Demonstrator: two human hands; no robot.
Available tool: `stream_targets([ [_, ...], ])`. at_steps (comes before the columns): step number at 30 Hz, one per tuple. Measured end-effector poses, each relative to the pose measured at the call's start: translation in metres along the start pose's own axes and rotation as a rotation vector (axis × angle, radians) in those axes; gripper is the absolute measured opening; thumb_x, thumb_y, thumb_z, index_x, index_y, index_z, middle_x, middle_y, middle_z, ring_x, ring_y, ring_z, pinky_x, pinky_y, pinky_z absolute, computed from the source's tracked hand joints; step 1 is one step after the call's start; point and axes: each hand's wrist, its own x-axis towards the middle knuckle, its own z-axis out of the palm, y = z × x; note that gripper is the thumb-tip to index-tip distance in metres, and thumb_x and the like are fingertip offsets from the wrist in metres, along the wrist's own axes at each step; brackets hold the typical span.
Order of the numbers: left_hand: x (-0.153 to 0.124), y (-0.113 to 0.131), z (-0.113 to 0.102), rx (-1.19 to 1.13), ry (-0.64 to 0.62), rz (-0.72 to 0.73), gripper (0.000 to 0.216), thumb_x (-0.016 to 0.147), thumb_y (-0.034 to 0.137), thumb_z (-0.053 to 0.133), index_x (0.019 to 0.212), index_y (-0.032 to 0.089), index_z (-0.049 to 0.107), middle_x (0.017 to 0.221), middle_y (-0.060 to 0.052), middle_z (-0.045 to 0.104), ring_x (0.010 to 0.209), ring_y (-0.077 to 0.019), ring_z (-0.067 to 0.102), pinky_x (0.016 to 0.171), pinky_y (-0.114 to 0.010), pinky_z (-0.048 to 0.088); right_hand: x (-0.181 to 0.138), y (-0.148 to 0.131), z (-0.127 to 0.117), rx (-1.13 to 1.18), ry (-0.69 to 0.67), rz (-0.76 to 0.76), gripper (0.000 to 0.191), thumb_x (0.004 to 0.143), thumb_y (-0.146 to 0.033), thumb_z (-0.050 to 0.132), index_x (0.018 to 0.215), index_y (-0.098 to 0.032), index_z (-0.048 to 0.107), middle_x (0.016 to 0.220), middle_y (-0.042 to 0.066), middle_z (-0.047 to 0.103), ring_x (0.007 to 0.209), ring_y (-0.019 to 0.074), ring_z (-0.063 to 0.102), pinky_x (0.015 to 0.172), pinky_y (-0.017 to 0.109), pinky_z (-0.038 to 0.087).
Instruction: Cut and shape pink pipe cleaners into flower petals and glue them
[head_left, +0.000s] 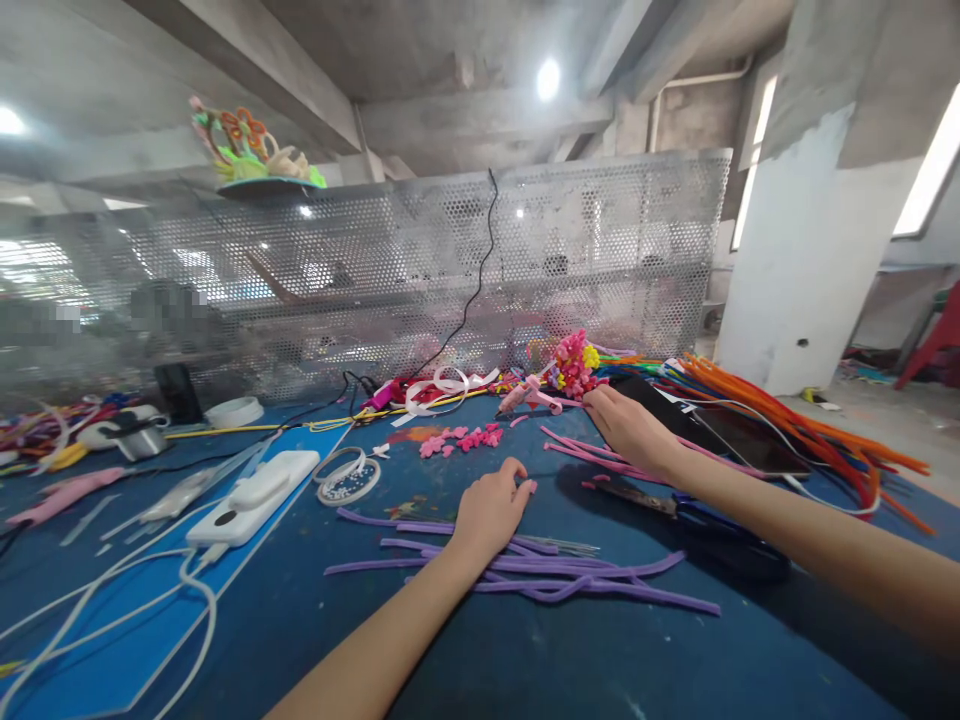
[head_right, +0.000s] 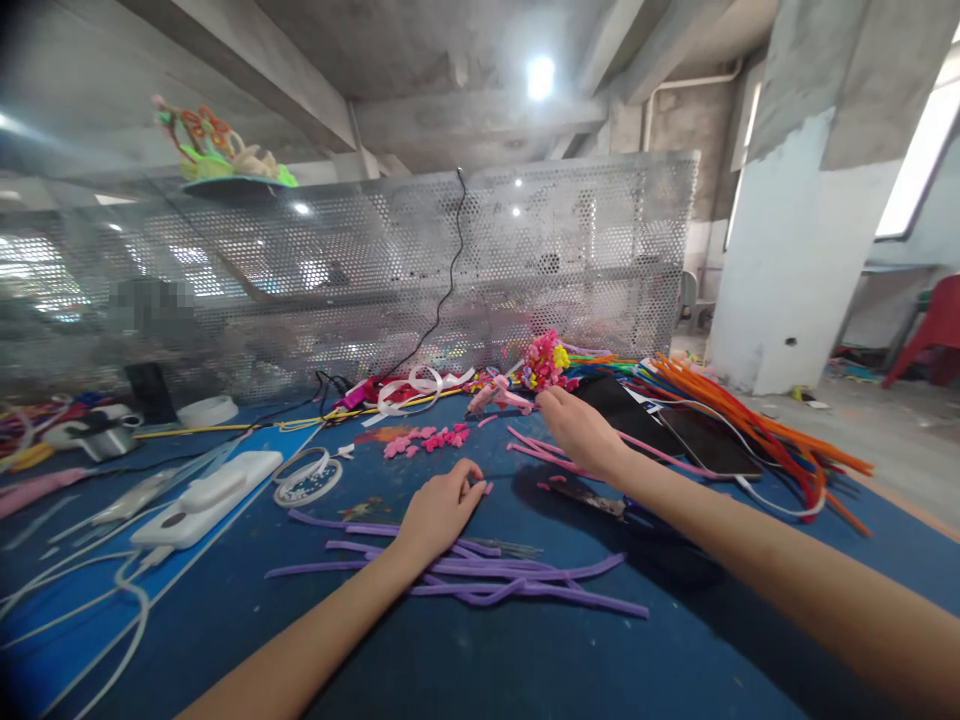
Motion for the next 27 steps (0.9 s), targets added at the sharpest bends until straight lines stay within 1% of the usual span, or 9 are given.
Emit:
stream_targets([
  [3,0.0,0.0,-0.003,-0.126,0.026,0.03,0.025,0.08,0.026,0.044,0.103,0.023,0.053,0.08,-0.001,0.065,0.067,-0.0152,0.06,0.061,-0.023,0.041,-0.006,-0.02,-0.009,-0.055,0.151,-0.272,0.029,0.092,-0.02,0.028,0.096,-0.015,0.056,0.082,0.008,0.059,0.077,0.0168,0.053,0.064,0.025,0.033],
  [5,-0.001,0.0,-0.006,-0.266,0.044,0.041,0.032,0.079,0.024,0.045,0.11,0.022,0.052,0.094,-0.003,0.065,0.075,-0.0144,0.06,0.06,-0.021,0.043,-0.012,-0.032,-0.005,-0.078,0.167,-0.38,0.027,0.09,-0.018,0.031,0.092,-0.015,0.057,0.074,0.006,0.058,0.07,0.0157,0.052,0.058,0.025,0.03],
  [8,-0.004,0.002,-0.008,-0.522,0.036,0.035,0.03,0.078,0.028,0.049,0.105,0.021,0.059,0.095,-0.006,0.066,0.08,-0.0178,0.061,0.058,-0.022,0.045,-0.02,-0.042,0.014,-0.016,0.169,-0.34,0.026,0.09,-0.018,0.033,0.084,-0.016,0.059,0.071,0.004,0.059,0.064,0.0139,0.053,0.054,0.025,0.027],
  [10,-0.005,0.003,-0.007,-0.6,0.005,0.009,0.027,0.077,0.03,0.051,0.097,0.02,0.064,0.09,-0.006,0.068,0.078,-0.0195,0.062,0.059,-0.024,0.046,-0.023,-0.044,0.029,0.072,0.153,-0.301,0.029,0.09,-0.021,0.033,0.08,-0.016,0.06,0.069,0.003,0.06,0.063,0.0132,0.054,0.055,0.024,0.028],
  [14,-0.005,0.002,-0.003,-0.623,-0.057,-0.021,0.025,0.076,0.031,0.053,0.095,0.019,0.066,0.087,-0.007,0.069,0.076,-0.0198,0.063,0.064,-0.026,0.047,-0.024,-0.04,0.046,0.29,0.126,-0.248,0.027,0.089,-0.021,0.036,0.081,-0.017,0.061,0.071,0.003,0.063,0.065,0.0124,0.056,0.058,0.022,0.031],
  [16,-0.005,0.002,-0.001,-0.649,-0.059,-0.005,0.03,0.075,0.03,0.056,0.102,0.018,0.063,0.09,-0.007,0.069,0.079,-0.0199,0.062,0.069,-0.028,0.048,-0.023,-0.039,0.048,0.382,0.133,-0.238,0.022,0.087,-0.019,0.039,0.08,-0.017,0.06,0.071,0.002,0.063,0.063,0.0119,0.054,0.058,0.022,0.032],
  [19,-0.004,0.002,0.001,-0.654,-0.09,0.018,0.043,0.074,0.029,0.058,0.115,0.018,0.054,0.097,-0.008,0.067,0.085,-0.0203,0.061,0.076,-0.031,0.047,-0.022,-0.038,0.049,0.479,0.156,-0.28,0.017,0.082,-0.015,0.044,0.074,-0.016,0.058,0.065,0.002,0.058,0.059,0.0113,0.05,0.057,0.021,0.033],
  [23,-0.005,0.005,0.001,-0.625,-0.181,0.01,0.034,0.076,0.03,0.056,0.106,0.017,0.061,0.104,-0.009,0.066,0.093,-0.0221,0.059,0.081,-0.032,0.046,-0.022,-0.037,0.054,0.516,0.237,-0.275,0.014,0.08,-0.014,0.046,0.073,-0.016,0.059,0.064,0.002,0.058,0.06,0.012,0.05,0.058,0.021,0.036],
  [27,-0.007,0.01,-0.001,-0.667,-0.239,-0.011,0.033,0.076,0.029,0.056,0.105,0.015,0.062,0.101,-0.008,0.066,0.093,-0.0216,0.059,0.08,-0.03,0.045,-0.022,-0.035,0.059,0.471,0.293,-0.273,0.015,0.08,-0.016,0.048,0.073,-0.017,0.061,0.065,0.003,0.062,0.06,0.0128,0.055,0.058,0.022,0.037],
])
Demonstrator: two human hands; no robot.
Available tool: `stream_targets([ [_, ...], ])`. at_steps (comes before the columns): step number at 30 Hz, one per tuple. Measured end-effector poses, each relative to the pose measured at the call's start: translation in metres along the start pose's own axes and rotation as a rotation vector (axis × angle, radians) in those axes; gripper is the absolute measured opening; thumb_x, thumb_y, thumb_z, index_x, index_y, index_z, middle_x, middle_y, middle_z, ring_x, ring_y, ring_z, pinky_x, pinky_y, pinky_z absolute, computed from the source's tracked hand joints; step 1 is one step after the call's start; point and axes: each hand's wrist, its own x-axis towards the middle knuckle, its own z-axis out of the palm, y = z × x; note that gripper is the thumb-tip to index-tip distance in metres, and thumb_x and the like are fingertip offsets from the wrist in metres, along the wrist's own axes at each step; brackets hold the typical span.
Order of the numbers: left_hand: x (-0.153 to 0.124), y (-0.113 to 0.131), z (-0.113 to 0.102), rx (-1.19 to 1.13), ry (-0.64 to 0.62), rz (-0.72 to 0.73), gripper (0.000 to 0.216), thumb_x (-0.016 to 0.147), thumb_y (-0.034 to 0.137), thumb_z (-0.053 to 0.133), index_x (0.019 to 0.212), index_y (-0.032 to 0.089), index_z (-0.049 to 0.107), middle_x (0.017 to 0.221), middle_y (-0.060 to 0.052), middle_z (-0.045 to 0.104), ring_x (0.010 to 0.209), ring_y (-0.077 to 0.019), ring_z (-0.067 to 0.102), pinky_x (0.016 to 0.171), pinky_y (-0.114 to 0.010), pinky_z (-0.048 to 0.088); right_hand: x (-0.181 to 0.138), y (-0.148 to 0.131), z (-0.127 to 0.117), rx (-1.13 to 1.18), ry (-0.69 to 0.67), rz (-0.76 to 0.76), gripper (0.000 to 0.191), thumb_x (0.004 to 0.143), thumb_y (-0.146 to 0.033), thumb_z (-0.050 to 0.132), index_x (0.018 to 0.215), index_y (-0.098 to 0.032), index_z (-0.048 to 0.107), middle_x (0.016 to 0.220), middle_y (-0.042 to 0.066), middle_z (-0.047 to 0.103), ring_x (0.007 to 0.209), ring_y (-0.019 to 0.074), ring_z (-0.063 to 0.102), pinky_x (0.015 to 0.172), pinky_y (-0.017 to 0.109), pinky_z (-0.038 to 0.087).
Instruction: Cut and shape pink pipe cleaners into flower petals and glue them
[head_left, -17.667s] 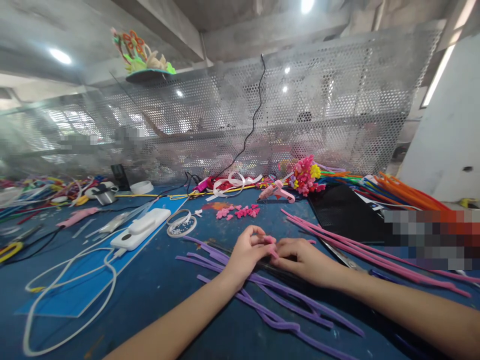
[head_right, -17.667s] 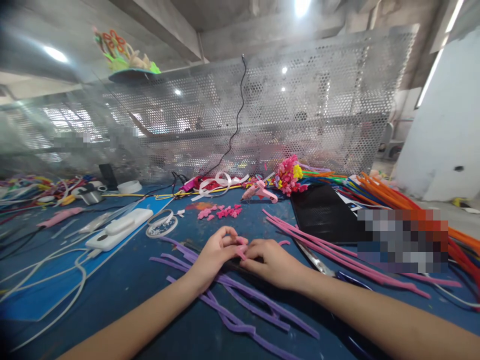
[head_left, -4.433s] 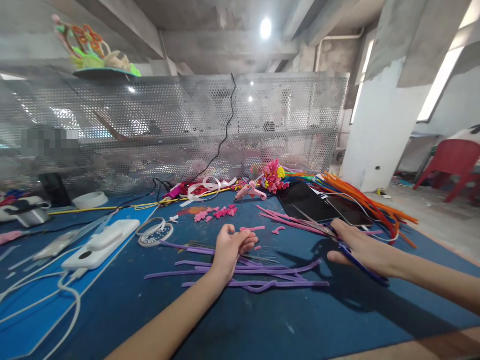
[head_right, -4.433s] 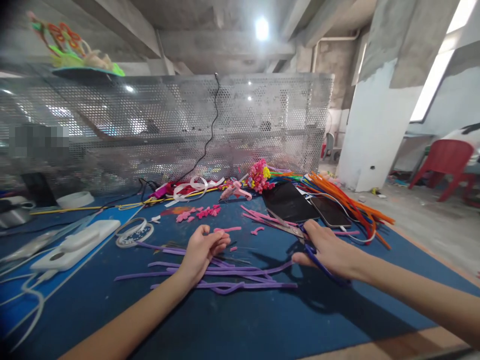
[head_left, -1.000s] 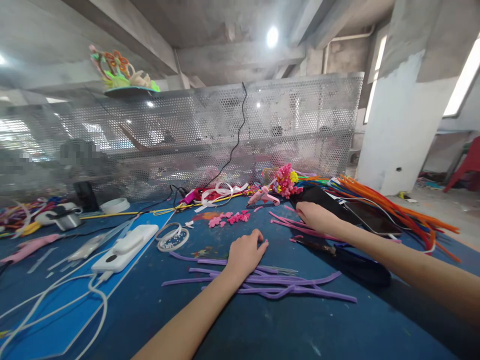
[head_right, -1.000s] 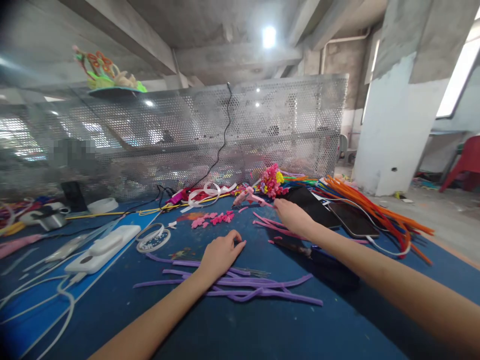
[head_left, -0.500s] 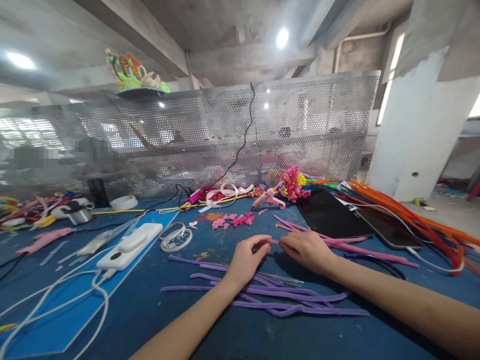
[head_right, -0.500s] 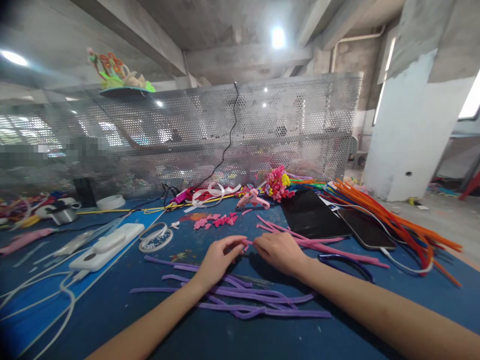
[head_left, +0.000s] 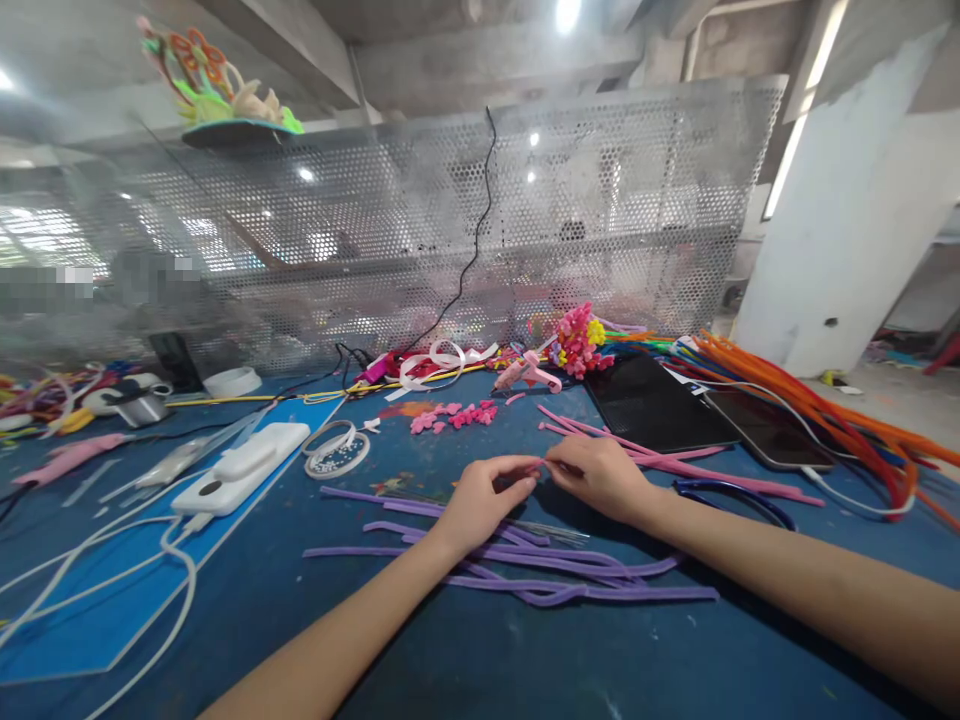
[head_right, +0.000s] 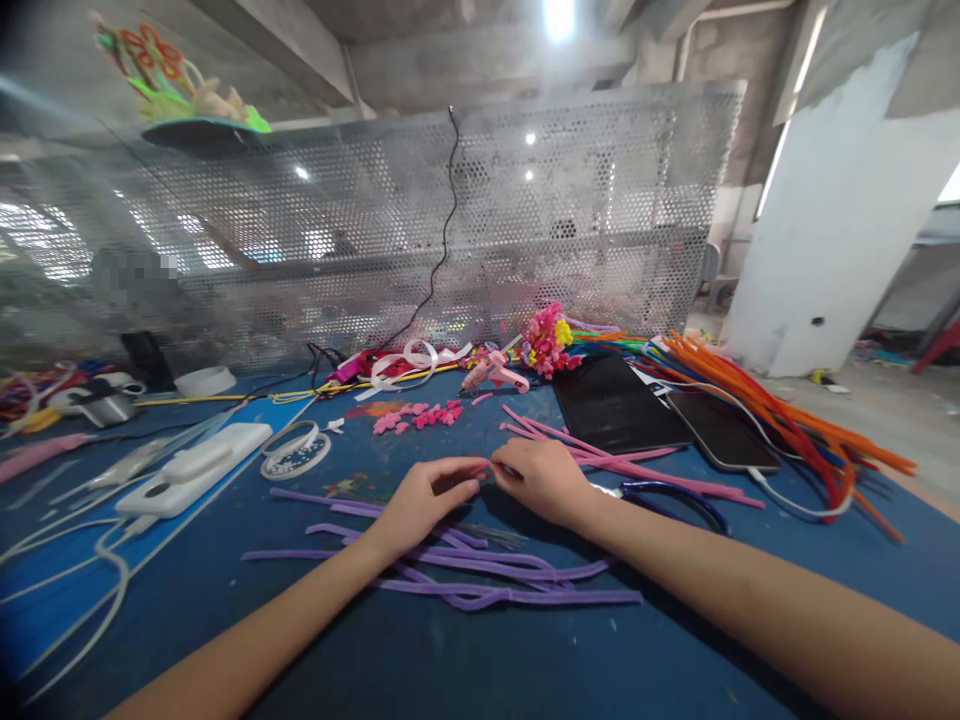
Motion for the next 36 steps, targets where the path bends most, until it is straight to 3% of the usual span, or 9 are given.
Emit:
stream_targets([
  [6,-0.007,0.012,0.008,0.048,-0.028,0.043,0.024,0.077,0.028,0.055,0.095,0.017,0.066,0.094,-0.006,0.066,0.086,-0.0193,0.059,0.074,-0.026,0.045,-0.001,0.003,-0.003,-0.004,0.058,-0.044,0.016,0.081,-0.017,0.048,0.071,-0.016,0.06,0.065,0.002,0.064,0.06,0.0122,0.056,0.056,0.021,0.036],
  [11,-0.004,0.01,0.014,-0.251,0.098,-0.069,0.02,0.076,0.033,0.057,0.085,0.015,0.059,0.073,-0.002,0.062,0.07,-0.0149,0.059,0.057,-0.023,0.047,-0.001,0.0,-0.003,0.037,0.033,-0.133,0.02,0.087,-0.022,0.043,0.08,-0.015,0.061,0.065,0.004,0.06,0.06,0.0128,0.053,0.056,0.023,0.037],
  [15,0.0,0.006,0.013,-0.418,0.103,-0.183,0.028,0.065,0.028,0.069,0.087,0.014,0.057,0.066,0.0,0.062,0.062,-0.0124,0.06,0.06,-0.024,0.048,-0.001,-0.001,-0.001,0.119,-0.052,-0.18,0.021,0.088,-0.022,0.041,0.083,-0.015,0.06,0.068,0.004,0.059,0.063,0.0128,0.052,0.057,0.023,0.039],
  [25,0.003,0.006,0.001,-0.65,0.252,-0.25,0.027,0.065,0.018,0.068,0.092,0.012,0.065,0.068,-0.003,0.064,0.056,-0.0079,0.057,0.06,-0.02,0.048,0.0,0.003,-0.004,0.158,0.066,-0.07,0.016,0.086,-0.021,0.044,0.087,-0.018,0.06,0.074,0.004,0.062,0.068,0.0141,0.055,0.064,0.026,0.045],
  [30,0.002,0.004,0.001,-0.551,0.129,-0.228,0.024,0.068,0.019,0.065,0.091,0.012,0.067,0.064,-0.002,0.061,0.055,-0.0079,0.054,0.057,-0.019,0.046,0.0,0.0,-0.004,0.149,0.104,-0.089,0.014,0.083,-0.016,0.046,0.079,-0.017,0.059,0.066,0.003,0.059,0.062,0.0127,0.052,0.06,0.024,0.043],
  [36,-0.003,0.008,0.005,-0.348,0.055,-0.183,0.028,0.069,0.027,0.064,0.094,0.013,0.068,0.076,-0.006,0.066,0.067,-0.014,0.059,0.067,-0.026,0.048,-0.001,-0.004,-0.006,0.136,0.123,-0.114,0.015,0.081,-0.014,0.046,0.071,-0.016,0.057,0.059,0.001,0.054,0.055,0.0113,0.048,0.053,0.022,0.039],
])
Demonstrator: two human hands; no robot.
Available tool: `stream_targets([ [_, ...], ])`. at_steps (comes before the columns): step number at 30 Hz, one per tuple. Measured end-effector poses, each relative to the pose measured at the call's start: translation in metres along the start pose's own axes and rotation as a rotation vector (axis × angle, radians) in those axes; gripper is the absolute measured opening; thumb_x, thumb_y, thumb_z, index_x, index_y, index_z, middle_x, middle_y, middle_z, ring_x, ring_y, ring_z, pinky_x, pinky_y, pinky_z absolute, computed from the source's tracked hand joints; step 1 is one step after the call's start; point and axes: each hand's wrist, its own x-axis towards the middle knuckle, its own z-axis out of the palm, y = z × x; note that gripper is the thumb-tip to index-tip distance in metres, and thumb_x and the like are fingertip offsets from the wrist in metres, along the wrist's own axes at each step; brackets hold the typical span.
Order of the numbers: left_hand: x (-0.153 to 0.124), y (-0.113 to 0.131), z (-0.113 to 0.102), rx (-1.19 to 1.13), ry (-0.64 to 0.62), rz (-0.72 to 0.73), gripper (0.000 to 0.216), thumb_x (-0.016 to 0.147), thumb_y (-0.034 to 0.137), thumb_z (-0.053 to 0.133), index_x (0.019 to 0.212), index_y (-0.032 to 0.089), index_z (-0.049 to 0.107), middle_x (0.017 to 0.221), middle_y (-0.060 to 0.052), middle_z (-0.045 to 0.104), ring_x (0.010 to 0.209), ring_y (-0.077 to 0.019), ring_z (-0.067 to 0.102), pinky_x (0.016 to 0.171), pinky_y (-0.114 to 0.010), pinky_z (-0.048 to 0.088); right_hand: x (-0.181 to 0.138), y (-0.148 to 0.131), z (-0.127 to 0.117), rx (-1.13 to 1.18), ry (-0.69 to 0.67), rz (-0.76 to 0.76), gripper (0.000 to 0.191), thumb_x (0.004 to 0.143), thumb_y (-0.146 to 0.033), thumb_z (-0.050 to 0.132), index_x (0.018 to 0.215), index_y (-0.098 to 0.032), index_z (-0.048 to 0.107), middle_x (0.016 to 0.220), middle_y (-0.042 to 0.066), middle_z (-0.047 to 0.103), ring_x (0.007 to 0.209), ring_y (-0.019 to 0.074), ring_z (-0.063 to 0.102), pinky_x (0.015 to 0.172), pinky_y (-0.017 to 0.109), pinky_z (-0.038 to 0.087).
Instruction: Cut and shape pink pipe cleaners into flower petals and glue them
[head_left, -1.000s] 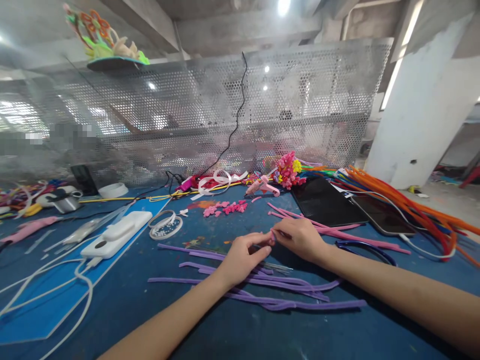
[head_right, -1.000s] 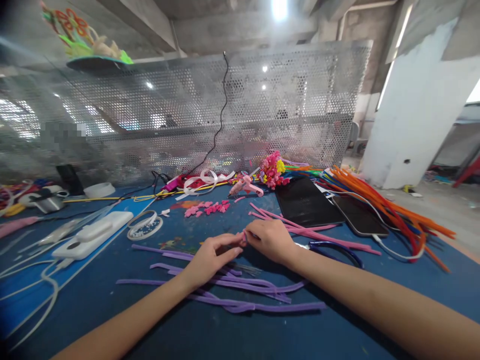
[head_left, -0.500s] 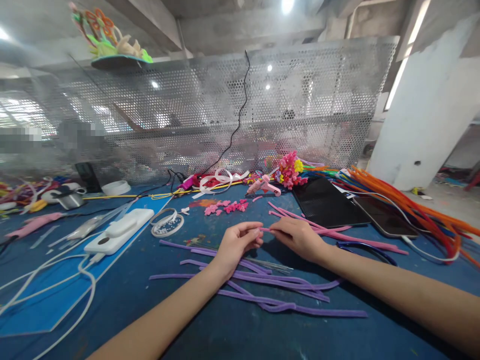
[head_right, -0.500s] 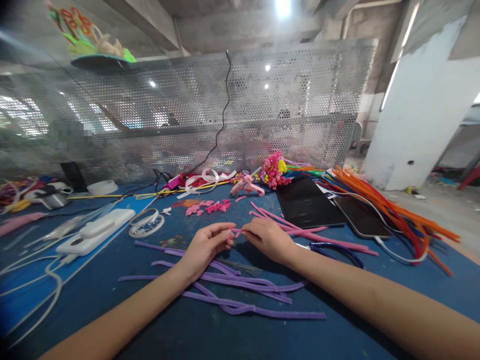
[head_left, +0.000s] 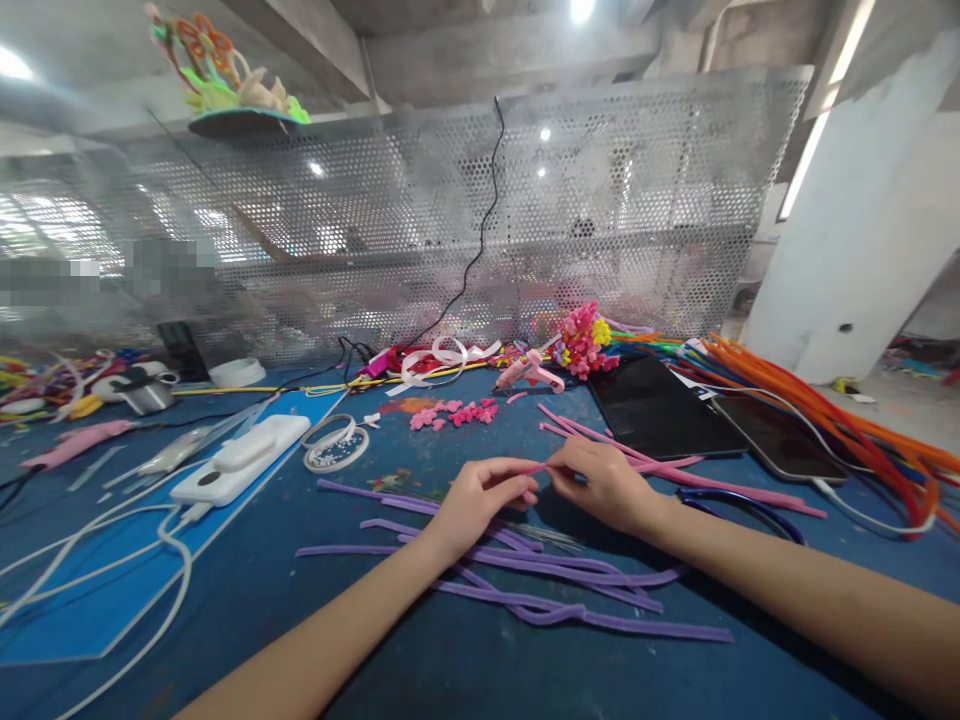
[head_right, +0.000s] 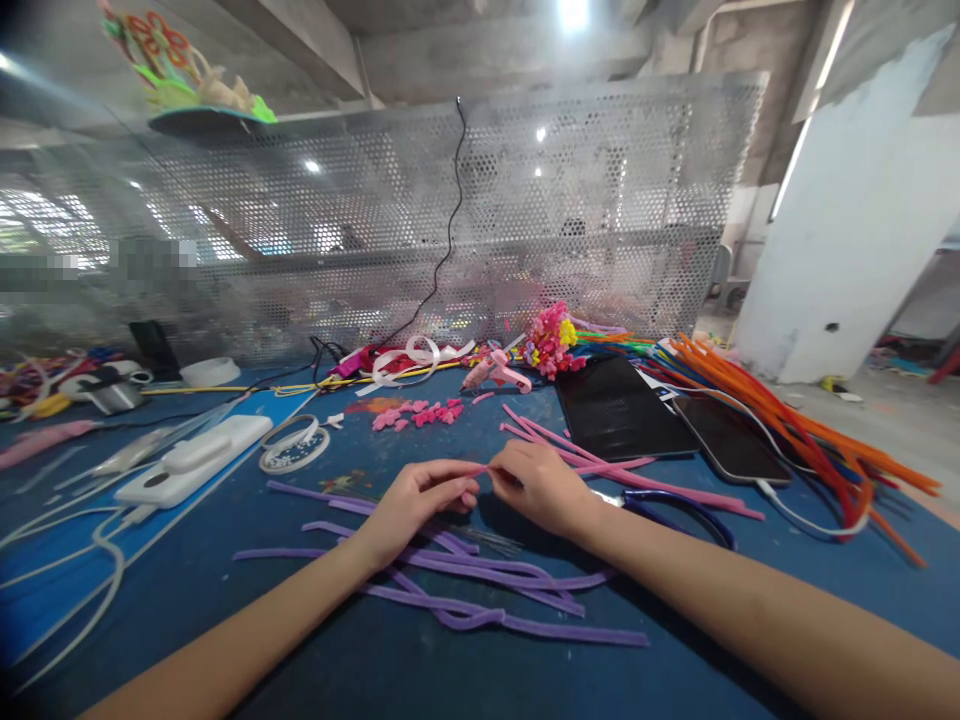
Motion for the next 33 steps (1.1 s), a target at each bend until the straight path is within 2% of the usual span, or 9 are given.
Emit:
stream_targets([
  [5,-0.009,0.005,0.007,0.226,-0.1,0.133,0.027,0.073,0.025,0.059,0.098,0.018,0.067,0.09,-0.006,0.067,0.08,-0.0197,0.059,0.071,-0.029,0.046,-0.004,0.006,0.0,-0.079,-0.044,-0.055,0.021,0.085,-0.017,0.042,0.07,-0.015,0.056,0.061,0.003,0.054,0.057,0.0123,0.047,0.054,0.023,0.037],
  [7,-0.008,0.004,0.008,0.235,-0.08,0.143,0.023,0.075,0.026,0.057,0.094,0.019,0.068,0.087,-0.005,0.067,0.078,-0.019,0.059,0.07,-0.028,0.046,-0.006,0.007,-0.001,-0.107,-0.068,-0.076,0.023,0.088,-0.019,0.04,0.074,-0.015,0.057,0.064,0.004,0.055,0.06,0.0131,0.047,0.056,0.023,0.037],
  [11,-0.002,0.0,0.006,0.062,0.01,0.088,0.013,0.069,0.025,0.065,0.077,0.016,0.063,0.067,0.0,0.064,0.064,-0.0133,0.058,0.065,-0.024,0.046,-0.004,0.002,-0.003,-0.07,-0.155,-0.113,0.024,0.09,-0.021,0.036,0.083,-0.016,0.059,0.068,0.005,0.056,0.065,0.0135,0.049,0.059,0.023,0.038],
  [13,0.0,-0.001,0.006,-0.045,-0.005,0.042,0.02,0.064,0.022,0.07,0.078,0.016,0.058,0.064,0.002,0.062,0.059,-0.0113,0.058,0.061,-0.023,0.046,-0.002,-0.002,-0.003,-0.007,-0.173,-0.102,0.022,0.09,-0.021,0.038,0.085,-0.016,0.058,0.07,0.005,0.058,0.066,0.0132,0.051,0.061,0.023,0.039],
  [17,-0.001,0.0,0.007,-0.114,0.023,0.025,0.03,0.067,0.022,0.068,0.094,0.015,0.059,0.068,0.0,0.065,0.059,-0.0093,0.058,0.061,-0.021,0.047,0.001,-0.006,-0.003,0.13,-0.07,0.117,0.013,0.085,-0.027,0.049,0.087,-0.016,0.056,0.07,0.003,0.059,0.061,0.0114,0.052,0.057,0.021,0.04],
  [21,-0.001,0.001,0.005,-0.138,0.152,0.071,0.023,0.066,0.025,0.069,0.085,0.012,0.066,0.069,-0.003,0.067,0.062,-0.0112,0.06,0.065,-0.023,0.049,0.002,-0.007,-0.002,0.224,-0.103,0.28,0.009,0.081,-0.022,0.051,0.086,-0.016,0.056,0.068,0.0,0.058,0.056,0.0093,0.049,0.05,0.019,0.038],
  [23,0.001,0.0,0.003,-0.144,0.216,0.083,0.021,0.063,0.025,0.071,0.08,0.013,0.067,0.065,-0.002,0.067,0.061,-0.0123,0.061,0.065,-0.024,0.05,0.003,-0.008,-0.002,0.244,-0.139,0.291,0.009,0.08,-0.024,0.053,0.081,-0.016,0.056,0.065,-0.001,0.055,0.055,0.009,0.047,0.05,0.019,0.036],
  [26,0.003,-0.001,0.002,-0.154,0.277,0.08,0.02,0.059,0.025,0.074,0.074,0.013,0.068,0.065,-0.002,0.068,0.062,-0.0132,0.062,0.063,-0.024,0.051,0.004,-0.01,-0.003,0.236,-0.158,0.279,0.018,0.078,-0.033,0.057,0.074,-0.015,0.056,0.06,-0.002,0.052,0.053,0.0089,0.045,0.048,0.019,0.034],
  [33,0.0,-0.001,0.006,-0.289,0.225,-0.02,0.02,0.061,0.026,0.074,0.071,0.012,0.064,0.061,-0.002,0.067,0.056,-0.0095,0.061,0.059,-0.02,0.05,0.003,-0.01,-0.004,0.145,-0.094,0.208,0.021,0.081,-0.035,0.054,0.073,-0.016,0.056,0.06,-0.001,0.052,0.053,0.0092,0.045,0.049,0.019,0.035],
])
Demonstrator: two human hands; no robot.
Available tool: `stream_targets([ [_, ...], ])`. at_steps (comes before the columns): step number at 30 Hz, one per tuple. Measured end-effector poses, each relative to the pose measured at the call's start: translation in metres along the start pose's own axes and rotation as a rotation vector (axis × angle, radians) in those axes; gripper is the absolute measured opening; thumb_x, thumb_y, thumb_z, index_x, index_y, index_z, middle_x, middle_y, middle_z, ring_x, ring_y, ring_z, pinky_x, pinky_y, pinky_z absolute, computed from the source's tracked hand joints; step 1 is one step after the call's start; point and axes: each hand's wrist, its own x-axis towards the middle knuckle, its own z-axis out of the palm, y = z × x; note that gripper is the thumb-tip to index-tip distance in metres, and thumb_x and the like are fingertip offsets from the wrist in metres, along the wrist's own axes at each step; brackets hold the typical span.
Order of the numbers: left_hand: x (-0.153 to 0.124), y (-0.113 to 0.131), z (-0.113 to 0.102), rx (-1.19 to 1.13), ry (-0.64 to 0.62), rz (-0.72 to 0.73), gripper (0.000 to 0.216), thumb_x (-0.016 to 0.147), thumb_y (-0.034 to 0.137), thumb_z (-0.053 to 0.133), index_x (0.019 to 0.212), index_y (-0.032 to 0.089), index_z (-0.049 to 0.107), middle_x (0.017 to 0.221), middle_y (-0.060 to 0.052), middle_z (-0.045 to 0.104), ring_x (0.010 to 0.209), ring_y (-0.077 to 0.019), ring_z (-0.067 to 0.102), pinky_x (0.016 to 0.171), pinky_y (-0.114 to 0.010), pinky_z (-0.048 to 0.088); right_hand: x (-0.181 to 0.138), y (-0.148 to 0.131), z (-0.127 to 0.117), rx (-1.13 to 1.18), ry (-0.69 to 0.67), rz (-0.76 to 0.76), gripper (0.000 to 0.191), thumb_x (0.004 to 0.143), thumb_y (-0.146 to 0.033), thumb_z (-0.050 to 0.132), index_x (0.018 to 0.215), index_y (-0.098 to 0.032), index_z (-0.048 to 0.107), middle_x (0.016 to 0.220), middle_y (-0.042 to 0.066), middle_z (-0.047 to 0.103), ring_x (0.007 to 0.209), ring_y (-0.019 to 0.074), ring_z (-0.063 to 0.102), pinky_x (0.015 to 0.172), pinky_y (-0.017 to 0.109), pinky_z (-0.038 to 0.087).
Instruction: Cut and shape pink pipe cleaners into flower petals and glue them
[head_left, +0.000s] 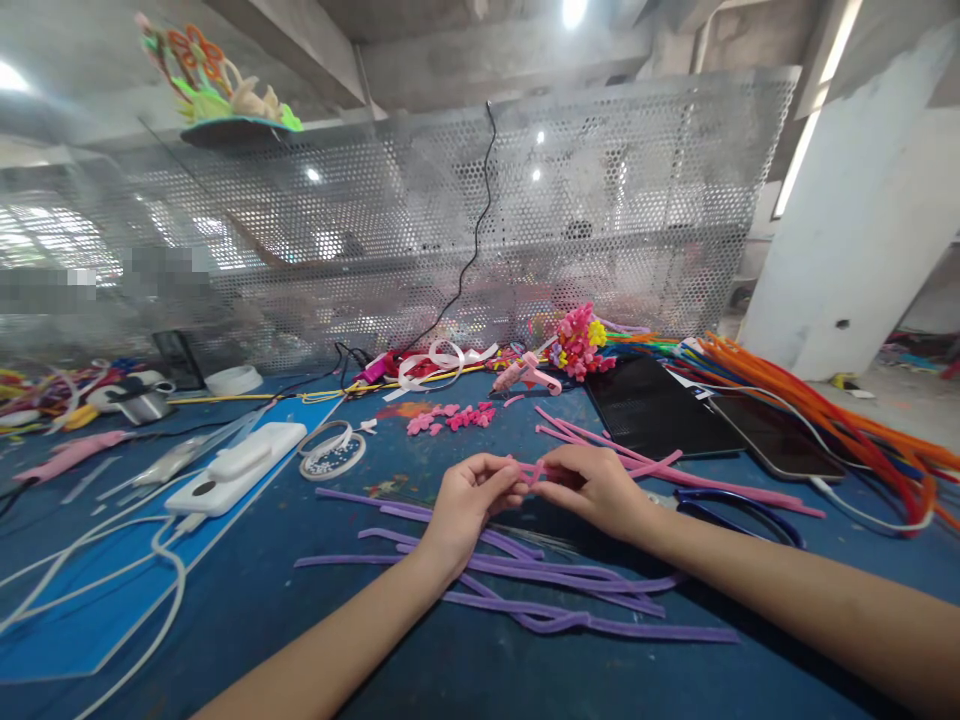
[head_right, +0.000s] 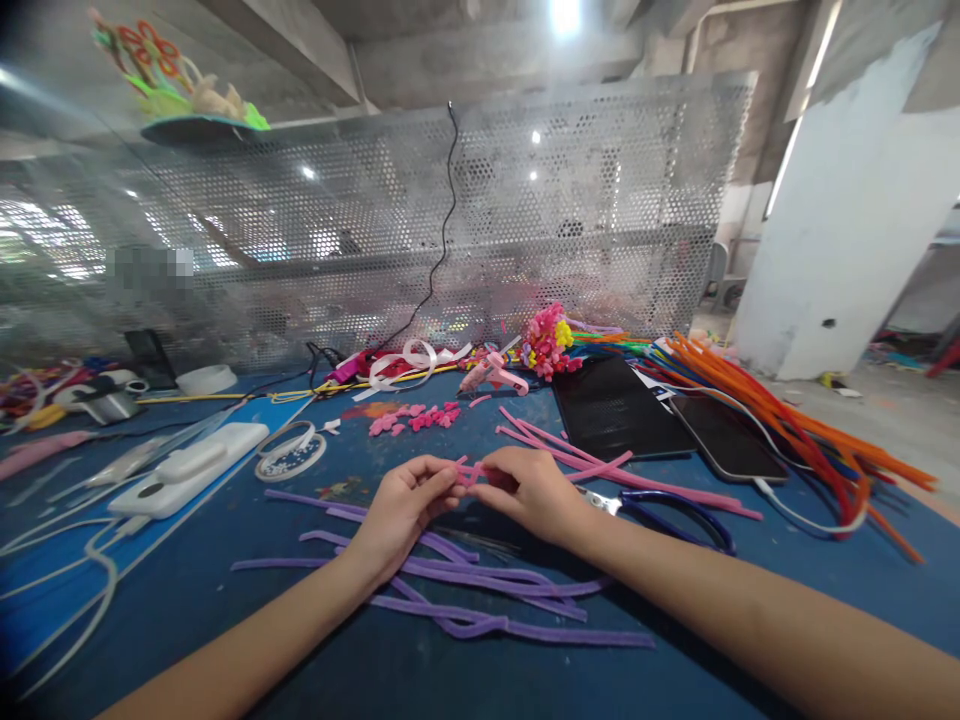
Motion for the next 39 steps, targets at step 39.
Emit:
stream_targets([
  [39,-0.007,0.008,-0.009,1.232,-0.248,0.672,0.019,0.08,0.02,0.047,0.068,0.017,0.06,0.06,0.0,0.059,0.057,-0.0119,0.053,0.055,-0.021,0.037,-0.002,-0.003,0.003,-0.36,-0.244,-0.157,0.017,0.089,-0.018,0.035,0.087,-0.017,0.052,0.078,0.003,0.052,0.065,0.0128,0.049,0.055,0.023,0.035],
])
